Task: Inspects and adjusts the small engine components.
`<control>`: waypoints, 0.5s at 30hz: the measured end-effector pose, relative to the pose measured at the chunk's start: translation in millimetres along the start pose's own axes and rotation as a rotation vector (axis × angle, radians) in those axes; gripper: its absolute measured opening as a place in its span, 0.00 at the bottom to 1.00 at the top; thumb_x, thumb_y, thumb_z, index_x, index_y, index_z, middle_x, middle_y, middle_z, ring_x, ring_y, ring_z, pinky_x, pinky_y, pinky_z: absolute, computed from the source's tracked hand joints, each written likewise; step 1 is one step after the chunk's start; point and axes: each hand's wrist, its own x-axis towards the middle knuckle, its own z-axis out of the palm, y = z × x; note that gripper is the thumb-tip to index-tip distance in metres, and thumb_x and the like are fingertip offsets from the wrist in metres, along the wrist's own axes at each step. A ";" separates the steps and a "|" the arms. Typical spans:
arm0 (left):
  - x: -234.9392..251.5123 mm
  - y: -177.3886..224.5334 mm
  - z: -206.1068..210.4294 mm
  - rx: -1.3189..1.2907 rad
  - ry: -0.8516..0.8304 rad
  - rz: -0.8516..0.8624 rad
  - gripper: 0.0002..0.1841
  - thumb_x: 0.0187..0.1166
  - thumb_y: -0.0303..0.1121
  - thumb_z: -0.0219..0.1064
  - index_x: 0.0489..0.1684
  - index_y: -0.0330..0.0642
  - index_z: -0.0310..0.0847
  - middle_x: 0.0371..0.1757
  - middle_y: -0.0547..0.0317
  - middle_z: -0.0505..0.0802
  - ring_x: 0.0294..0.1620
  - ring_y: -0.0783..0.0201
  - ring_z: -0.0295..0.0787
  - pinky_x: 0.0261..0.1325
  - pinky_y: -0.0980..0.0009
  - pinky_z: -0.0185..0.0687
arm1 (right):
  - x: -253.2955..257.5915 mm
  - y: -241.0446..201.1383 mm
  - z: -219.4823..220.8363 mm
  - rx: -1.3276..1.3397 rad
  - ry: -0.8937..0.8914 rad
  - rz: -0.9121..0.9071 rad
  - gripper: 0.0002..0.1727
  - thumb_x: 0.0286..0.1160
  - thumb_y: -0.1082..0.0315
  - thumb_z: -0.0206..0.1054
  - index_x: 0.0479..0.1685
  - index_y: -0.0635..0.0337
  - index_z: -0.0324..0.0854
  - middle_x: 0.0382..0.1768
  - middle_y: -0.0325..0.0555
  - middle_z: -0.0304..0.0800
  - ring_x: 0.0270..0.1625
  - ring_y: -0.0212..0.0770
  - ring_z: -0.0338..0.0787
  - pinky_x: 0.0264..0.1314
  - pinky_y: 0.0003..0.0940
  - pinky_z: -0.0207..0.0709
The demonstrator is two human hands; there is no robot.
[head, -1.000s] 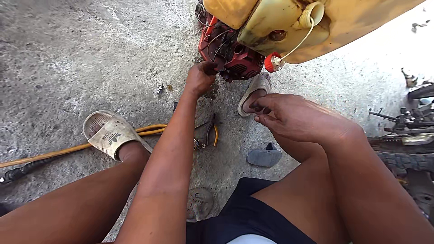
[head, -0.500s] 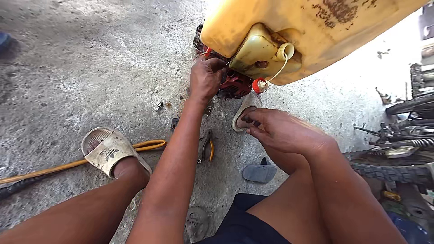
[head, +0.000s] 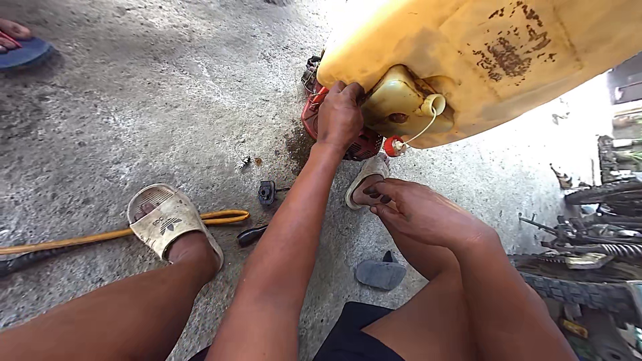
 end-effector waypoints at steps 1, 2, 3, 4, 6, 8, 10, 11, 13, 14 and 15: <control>1.7 0.9 0.1 0.014 -0.009 0.005 0.08 0.79 0.30 0.66 0.48 0.46 0.91 0.50 0.52 0.89 0.53 0.56 0.90 0.58 0.56 0.88 | 0.2 0.9 0.3 -0.002 0.002 -0.003 0.20 0.86 0.45 0.59 0.65 0.41 0.84 0.58 0.33 0.90 0.60 0.33 0.89 0.66 0.42 0.82; 3.0 0.8 0.3 0.021 -0.012 0.013 0.08 0.79 0.30 0.66 0.49 0.46 0.91 0.50 0.52 0.89 0.52 0.56 0.90 0.57 0.56 0.88 | 0.4 1.8 0.7 -0.004 0.005 -0.007 0.20 0.86 0.45 0.58 0.65 0.41 0.84 0.58 0.32 0.90 0.60 0.32 0.89 0.66 0.42 0.82; 4.4 0.6 0.4 0.022 -0.010 0.021 0.08 0.79 0.30 0.66 0.49 0.46 0.90 0.50 0.52 0.90 0.52 0.55 0.90 0.57 0.55 0.88 | 0.6 3.0 0.8 -0.007 0.011 -0.011 0.20 0.86 0.45 0.58 0.66 0.41 0.84 0.58 0.32 0.89 0.60 0.32 0.89 0.67 0.42 0.82; 5.8 -0.1 0.3 0.016 -0.004 0.028 0.08 0.79 0.29 0.67 0.49 0.45 0.90 0.49 0.52 0.90 0.51 0.55 0.90 0.56 0.55 0.88 | 0.8 4.3 0.7 -0.007 0.024 -0.019 0.20 0.86 0.45 0.57 0.66 0.40 0.84 0.58 0.31 0.90 0.60 0.32 0.89 0.66 0.42 0.82; 8.7 -1.6 0.4 0.011 0.018 0.055 0.07 0.78 0.29 0.67 0.48 0.45 0.88 0.48 0.54 0.91 0.51 0.56 0.91 0.55 0.55 0.88 | -0.3 8.7 -0.4 0.008 0.097 -0.045 0.20 0.86 0.45 0.58 0.64 0.40 0.85 0.58 0.31 0.90 0.58 0.32 0.90 0.63 0.43 0.84; 11.1 -3.0 1.9 0.048 0.054 0.085 0.06 0.78 0.29 0.67 0.45 0.47 0.90 0.46 0.56 0.90 0.52 0.57 0.90 0.57 0.57 0.87 | -2.1 14.8 -6.1 0.051 0.248 -0.048 0.19 0.84 0.46 0.61 0.62 0.42 0.87 0.57 0.33 0.90 0.55 0.34 0.91 0.58 0.45 0.88; 13.4 -6.3 4.9 0.077 0.103 0.092 0.07 0.80 0.33 0.66 0.43 0.50 0.91 0.45 0.58 0.90 0.56 0.57 0.86 0.61 0.60 0.82 | -4.1 20.1 -17.5 0.071 0.434 -0.003 0.19 0.83 0.49 0.62 0.62 0.44 0.87 0.59 0.36 0.90 0.55 0.38 0.92 0.57 0.48 0.89; 14.3 -7.9 6.0 0.081 0.123 0.090 0.07 0.80 0.34 0.66 0.43 0.51 0.91 0.45 0.59 0.90 0.57 0.56 0.85 0.61 0.61 0.81 | -4.7 23.1 -23.8 0.070 0.532 0.027 0.19 0.83 0.50 0.62 0.63 0.46 0.87 0.60 0.40 0.90 0.56 0.40 0.92 0.57 0.50 0.89; 14.4 -8.9 7.8 0.071 0.146 0.091 0.07 0.81 0.34 0.66 0.43 0.51 0.92 0.45 0.59 0.91 0.57 0.57 0.87 0.62 0.61 0.82 | -3.5 29.7 -34.9 0.070 0.723 0.082 0.20 0.84 0.51 0.63 0.66 0.50 0.85 0.61 0.47 0.88 0.59 0.43 0.92 0.56 0.50 0.89; 13.5 -8.2 8.7 0.065 0.151 0.088 0.07 0.81 0.34 0.66 0.43 0.51 0.92 0.46 0.59 0.92 0.58 0.57 0.87 0.63 0.61 0.82 | -1.8 33.0 -39.6 0.069 0.810 0.104 0.20 0.84 0.52 0.64 0.66 0.52 0.84 0.63 0.50 0.86 0.60 0.44 0.91 0.57 0.48 0.89; 12.7 -7.0 9.6 0.061 0.159 0.083 0.07 0.81 0.34 0.65 0.43 0.50 0.92 0.47 0.59 0.92 0.58 0.57 0.87 0.63 0.60 0.82 | 1.1 36.8 -44.2 0.064 0.886 0.119 0.21 0.83 0.53 0.66 0.67 0.54 0.83 0.66 0.52 0.84 0.64 0.45 0.89 0.59 0.47 0.89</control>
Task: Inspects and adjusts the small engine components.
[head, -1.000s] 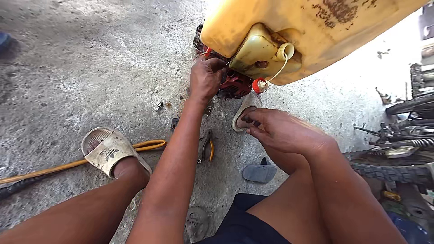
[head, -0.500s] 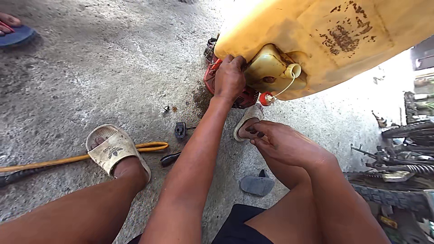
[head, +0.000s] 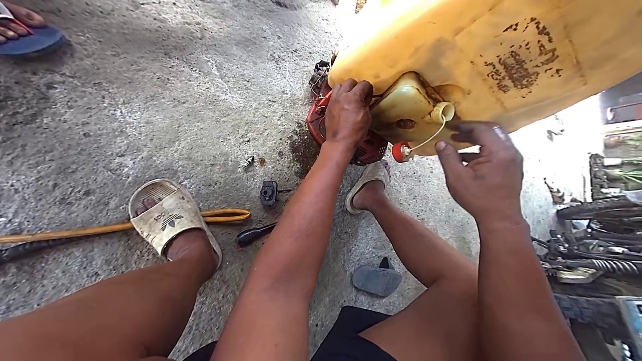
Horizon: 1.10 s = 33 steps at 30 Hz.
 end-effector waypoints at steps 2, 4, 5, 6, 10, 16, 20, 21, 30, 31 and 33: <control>-1.5 2.5 0.8 0.002 0.012 -0.015 0.07 0.81 0.33 0.65 0.43 0.49 0.91 0.47 0.59 0.93 0.58 0.57 0.88 0.62 0.60 0.83 | 12.4 5.7 1.7 0.001 0.093 0.016 0.23 0.81 0.56 0.67 0.70 0.56 0.81 0.72 0.56 0.79 0.70 0.48 0.85 0.63 0.47 0.87; -3.3 5.0 0.5 0.004 0.000 -0.029 0.07 0.81 0.33 0.65 0.43 0.49 0.91 0.46 0.59 0.92 0.57 0.57 0.88 0.59 0.59 0.84 | 23.0 9.4 5.5 0.025 0.085 0.062 0.27 0.80 0.55 0.69 0.75 0.55 0.77 0.78 0.56 0.73 0.74 0.49 0.82 0.65 0.47 0.85; -4.0 5.3 -0.1 0.005 -0.007 -0.030 0.07 0.81 0.33 0.65 0.44 0.49 0.91 0.46 0.59 0.92 0.57 0.56 0.88 0.59 0.58 0.84 | 27.5 10.5 9.1 0.044 0.066 0.090 0.29 0.79 0.53 0.69 0.77 0.54 0.75 0.79 0.56 0.72 0.73 0.49 0.82 0.64 0.46 0.85; -5.1 5.2 -0.4 0.008 -0.010 -0.027 0.07 0.81 0.33 0.65 0.45 0.49 0.91 0.46 0.58 0.92 0.57 0.55 0.88 0.58 0.58 0.84 | 31.3 10.7 13.1 0.062 0.042 0.114 0.30 0.79 0.51 0.68 0.79 0.54 0.74 0.78 0.56 0.73 0.73 0.49 0.83 0.64 0.46 0.84; -11.5 6.0 -0.2 -0.012 0.021 -0.012 0.06 0.79 0.31 0.66 0.45 0.44 0.88 0.46 0.54 0.91 0.56 0.53 0.88 0.60 0.57 0.84 | 40.5 11.3 30.2 0.021 -0.009 0.130 0.32 0.81 0.48 0.65 0.81 0.54 0.72 0.72 0.56 0.82 0.71 0.52 0.84 0.72 0.54 0.78; -14.5 11.0 1.6 -0.052 0.053 -0.032 0.06 0.80 0.32 0.66 0.46 0.46 0.88 0.45 0.57 0.91 0.55 0.56 0.87 0.61 0.60 0.82 | 36.5 5.8 37.3 -0.097 0.024 0.127 0.32 0.82 0.45 0.62 0.82 0.52 0.73 0.72 0.52 0.84 0.75 0.53 0.82 0.75 0.57 0.75; -13.3 14.5 1.9 -0.049 0.068 -0.030 0.06 0.80 0.33 0.66 0.45 0.46 0.89 0.45 0.57 0.91 0.54 0.56 0.88 0.59 0.59 0.83 | 35.9 8.8 35.4 -0.103 0.000 0.132 0.34 0.83 0.44 0.60 0.85 0.50 0.70 0.74 0.53 0.82 0.76 0.54 0.81 0.75 0.58 0.74; -12.6 15.2 2.1 -0.046 0.066 -0.033 0.06 0.80 0.33 0.66 0.45 0.46 0.89 0.45 0.57 0.92 0.55 0.57 0.88 0.59 0.59 0.83 | 35.7 9.0 35.0 -0.104 -0.001 0.128 0.34 0.84 0.44 0.60 0.85 0.50 0.71 0.74 0.53 0.82 0.76 0.54 0.81 0.75 0.58 0.74; -6.4 20.7 0.5 -0.051 0.021 -0.017 0.06 0.79 0.33 0.67 0.42 0.47 0.89 0.43 0.58 0.92 0.54 0.57 0.89 0.58 0.59 0.84 | 36.1 9.6 34.0 -0.107 -0.010 0.103 0.32 0.80 0.44 0.64 0.82 0.48 0.74 0.70 0.54 0.84 0.72 0.55 0.83 0.70 0.59 0.77; -5.7 21.5 0.8 -0.054 0.025 -0.013 0.05 0.79 0.33 0.67 0.42 0.46 0.89 0.42 0.58 0.92 0.53 0.57 0.89 0.57 0.59 0.84 | 35.9 10.2 33.9 -0.112 -0.012 0.099 0.33 0.81 0.44 0.63 0.82 0.48 0.74 0.71 0.55 0.84 0.73 0.56 0.83 0.70 0.59 0.77; -3.6 23.5 -1.0 -0.054 0.013 -0.023 0.06 0.78 0.33 0.67 0.41 0.46 0.89 0.41 0.57 0.92 0.52 0.56 0.89 0.57 0.58 0.84 | 35.9 11.2 34.3 -0.116 -0.016 0.093 0.33 0.81 0.44 0.63 0.82 0.49 0.74 0.72 0.55 0.83 0.74 0.56 0.82 0.72 0.59 0.76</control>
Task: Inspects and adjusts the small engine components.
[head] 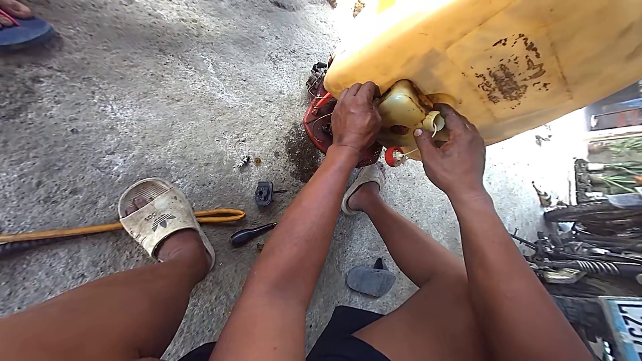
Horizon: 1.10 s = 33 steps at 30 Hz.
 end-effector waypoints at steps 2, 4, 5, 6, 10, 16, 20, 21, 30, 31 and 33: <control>2.6 3.5 -2.7 0.010 -0.037 -0.022 0.06 0.78 0.34 0.67 0.41 0.46 0.89 0.41 0.57 0.92 0.52 0.57 0.90 0.57 0.58 0.84 | -0.2 0.3 -0.2 0.002 0.004 -0.001 0.33 0.81 0.45 0.64 0.82 0.49 0.74 0.71 0.56 0.83 0.73 0.56 0.82 0.71 0.59 0.76; 4.4 7.2 -6.1 0.014 -0.057 -0.039 0.05 0.77 0.34 0.67 0.40 0.46 0.89 0.40 0.57 0.92 0.51 0.56 0.90 0.55 0.57 0.85 | -0.7 -1.2 -0.5 -0.003 -0.007 0.002 0.32 0.81 0.45 0.64 0.81 0.49 0.74 0.71 0.55 0.83 0.72 0.57 0.83 0.69 0.59 0.77; 5.5 9.3 -8.2 0.012 -0.067 -0.053 0.05 0.78 0.34 0.68 0.40 0.46 0.89 0.41 0.57 0.92 0.51 0.57 0.90 0.55 0.57 0.85 | -0.8 -2.9 -0.2 -0.003 -0.009 0.001 0.32 0.80 0.45 0.65 0.81 0.50 0.74 0.71 0.56 0.83 0.73 0.57 0.82 0.70 0.59 0.77; 5.9 11.1 -9.4 0.010 -0.079 -0.069 0.05 0.78 0.34 0.68 0.40 0.46 0.89 0.41 0.57 0.92 0.51 0.57 0.90 0.55 0.56 0.85 | -1.4 -4.1 -0.2 -0.001 -0.011 -0.002 0.33 0.80 0.46 0.65 0.81 0.51 0.74 0.71 0.56 0.83 0.73 0.58 0.82 0.71 0.59 0.76; 10.7 13.1 -12.8 -0.001 -0.102 -0.095 0.06 0.78 0.34 0.68 0.41 0.48 0.92 0.41 0.59 0.93 0.51 0.59 0.91 0.56 0.55 0.85 | 1.4 -5.1 -3.4 -0.035 -0.023 -0.009 0.35 0.79 0.45 0.65 0.82 0.52 0.72 0.72 0.57 0.82 0.74 0.58 0.81 0.73 0.60 0.74; 9.8 2.4 -13.2 -0.089 -0.069 -0.072 0.05 0.77 0.35 0.71 0.39 0.47 0.89 0.40 0.59 0.94 0.48 0.59 0.92 0.54 0.54 0.87 | 1.3 -6.3 -6.0 -0.010 -0.042 0.039 0.37 0.79 0.47 0.67 0.86 0.52 0.70 0.74 0.56 0.82 0.76 0.57 0.80 0.75 0.62 0.72; 2.7 -7.2 -11.1 -0.099 -0.034 -0.079 0.06 0.77 0.38 0.71 0.40 0.49 0.91 0.41 0.59 0.91 0.51 0.59 0.89 0.57 0.57 0.83 | 0.7 -6.0 -6.9 0.018 -0.065 0.055 0.36 0.78 0.48 0.68 0.86 0.50 0.69 0.75 0.56 0.80 0.75 0.55 0.82 0.72 0.59 0.77; 1.4 -9.3 -10.5 -0.107 -0.032 -0.076 0.06 0.77 0.37 0.71 0.40 0.48 0.92 0.41 0.58 0.91 0.52 0.58 0.89 0.58 0.57 0.83 | 1.4 -5.4 -7.4 0.030 -0.067 0.057 0.36 0.79 0.49 0.68 0.87 0.50 0.69 0.75 0.56 0.80 0.75 0.55 0.82 0.73 0.60 0.77; -1.6 -11.4 -5.0 -0.092 -0.054 0.014 0.06 0.76 0.28 0.68 0.42 0.45 0.91 0.43 0.56 0.92 0.54 0.57 0.89 0.62 0.60 0.84 | 1.9 -6.8 -5.5 0.021 -0.034 0.057 0.37 0.75 0.49 0.70 0.85 0.51 0.72 0.71 0.55 0.84 0.71 0.55 0.85 0.71 0.59 0.77; -1.5 -11.8 -5.5 -0.092 -0.058 0.023 0.06 0.75 0.28 0.68 0.42 0.45 0.92 0.43 0.56 0.93 0.54 0.57 0.89 0.61 0.60 0.84 | 1.4 -6.7 -4.4 0.020 -0.031 0.056 0.37 0.75 0.49 0.70 0.85 0.51 0.71 0.72 0.55 0.84 0.72 0.55 0.85 0.71 0.59 0.77; -1.2 -10.8 -6.6 -0.079 -0.060 0.019 0.07 0.75 0.28 0.68 0.42 0.46 0.92 0.43 0.57 0.93 0.53 0.58 0.90 0.60 0.59 0.85 | 1.1 -6.7 -3.3 0.011 -0.026 0.044 0.37 0.75 0.50 0.70 0.85 0.51 0.71 0.72 0.56 0.83 0.71 0.56 0.84 0.69 0.60 0.78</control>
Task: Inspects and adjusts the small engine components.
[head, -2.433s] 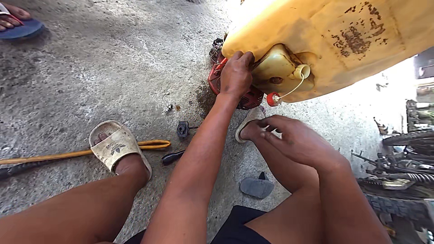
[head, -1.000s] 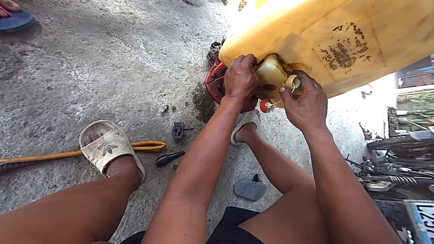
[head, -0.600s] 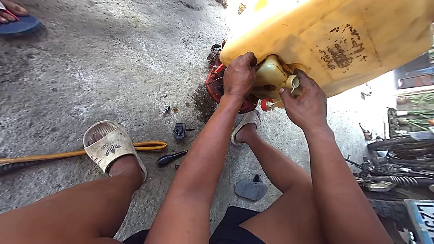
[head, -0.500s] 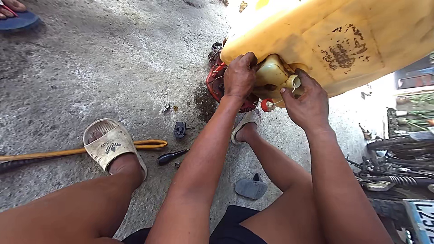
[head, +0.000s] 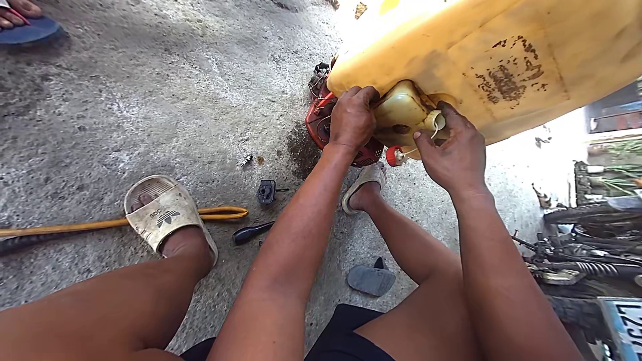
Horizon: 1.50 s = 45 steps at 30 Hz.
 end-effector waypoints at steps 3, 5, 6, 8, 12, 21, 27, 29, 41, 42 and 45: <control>1.4 5.6 0.1 0.022 -0.013 -0.019 0.07 0.75 0.29 0.67 0.42 0.47 0.92 0.41 0.56 0.93 0.51 0.57 0.91 0.57 0.57 0.85 | -0.9 1.7 -0.2 0.017 -0.004 -0.010 0.35 0.77 0.50 0.70 0.85 0.51 0.71 0.72 0.57 0.82 0.70 0.57 0.85 0.68 0.60 0.80; 4.8 10.3 -0.8 0.036 -0.038 -0.040 0.06 0.75 0.30 0.67 0.41 0.47 0.92 0.42 0.57 0.93 0.51 0.57 0.91 0.56 0.56 0.86 | -1.2 3.4 1.2 0.031 0.000 -0.017 0.34 0.77 0.52 0.71 0.84 0.50 0.72 0.72 0.56 0.82 0.70 0.56 0.85 0.67 0.58 0.81; 6.9 12.7 -1.8 0.041 -0.056 -0.054 0.06 0.75 0.30 0.67 0.41 0.47 0.91 0.42 0.57 0.92 0.51 0.58 0.91 0.55 0.56 0.85 | -0.9 4.1 1.1 0.030 -0.001 -0.021 0.34 0.76 0.53 0.71 0.84 0.50 0.72 0.72 0.56 0.83 0.69 0.56 0.86 0.66 0.58 0.81; 11.9 16.8 -3.2 0.050 -0.080 -0.072 0.05 0.74 0.30 0.68 0.39 0.47 0.90 0.41 0.58 0.92 0.50 0.58 0.91 0.54 0.56 0.85 | 0.1 5.5 -0.2 0.024 -0.006 -0.039 0.35 0.75 0.53 0.72 0.84 0.50 0.71 0.72 0.56 0.82 0.69 0.56 0.86 0.67 0.59 0.80; 17.4 22.6 -6.5 0.050 -0.093 -0.124 0.05 0.72 0.29 0.69 0.41 0.45 0.88 0.40 0.57 0.93 0.49 0.57 0.92 0.53 0.53 0.87 | 0.2 5.8 0.7 0.008 -0.005 -0.044 0.38 0.75 0.49 0.71 0.86 0.50 0.69 0.74 0.55 0.81 0.71 0.56 0.85 0.69 0.59 0.80; 5.6 4.5 -10.8 -0.039 -0.050 -0.156 0.07 0.76 0.37 0.73 0.39 0.46 0.83 0.37 0.58 0.92 0.45 0.57 0.92 0.50 0.51 0.86 | -2.7 0.8 -2.1 0.025 -0.020 -0.002 0.35 0.78 0.52 0.69 0.85 0.51 0.71 0.73 0.56 0.82 0.70 0.54 0.86 0.69 0.57 0.80; 3.4 -1.0 -8.7 0.001 -0.078 -0.115 0.08 0.80 0.40 0.69 0.41 0.47 0.90 0.42 0.57 0.92 0.53 0.56 0.90 0.59 0.53 0.84 | 0.3 2.0 -4.8 0.035 -0.018 -0.013 0.34 0.77 0.51 0.69 0.82 0.52 0.74 0.71 0.55 0.84 0.69 0.52 0.86 0.69 0.56 0.79; 2.6 -2.0 -8.5 -0.004 -0.091 -0.117 0.07 0.80 0.39 0.69 0.42 0.47 0.90 0.44 0.58 0.92 0.54 0.57 0.89 0.60 0.54 0.84 | 1.4 2.2 -5.6 0.047 -0.022 -0.007 0.33 0.77 0.50 0.70 0.81 0.53 0.75 0.71 0.56 0.84 0.68 0.53 0.86 0.69 0.57 0.78; -19.0 -44.0 -34.6 0.036 -0.130 -0.260 0.13 0.78 0.35 0.67 0.56 0.48 0.90 0.57 0.56 0.93 0.63 0.57 0.89 0.69 0.49 0.84 | 0.8 4.9 -19.2 0.086 -0.045 0.012 0.34 0.77 0.44 0.68 0.78 0.55 0.76 0.69 0.54 0.85 0.70 0.51 0.86 0.73 0.58 0.78; -25.7 -51.6 -43.2 0.068 -0.140 -0.314 0.12 0.79 0.35 0.66 0.56 0.46 0.89 0.56 0.54 0.93 0.63 0.55 0.89 0.69 0.46 0.83 | -0.2 3.9 -22.3 0.093 -0.044 0.018 0.34 0.77 0.43 0.68 0.78 0.54 0.77 0.69 0.54 0.85 0.69 0.51 0.87 0.71 0.58 0.78; -46.6 -69.0 -69.8 0.165 -0.173 -0.461 0.13 0.79 0.40 0.67 0.52 0.46 0.89 0.51 0.51 0.95 0.57 0.49 0.92 0.61 0.38 0.83 | -5.6 1.1 -33.9 0.116 -0.023 0.028 0.33 0.78 0.42 0.65 0.75 0.53 0.79 0.72 0.52 0.83 0.70 0.50 0.87 0.71 0.55 0.80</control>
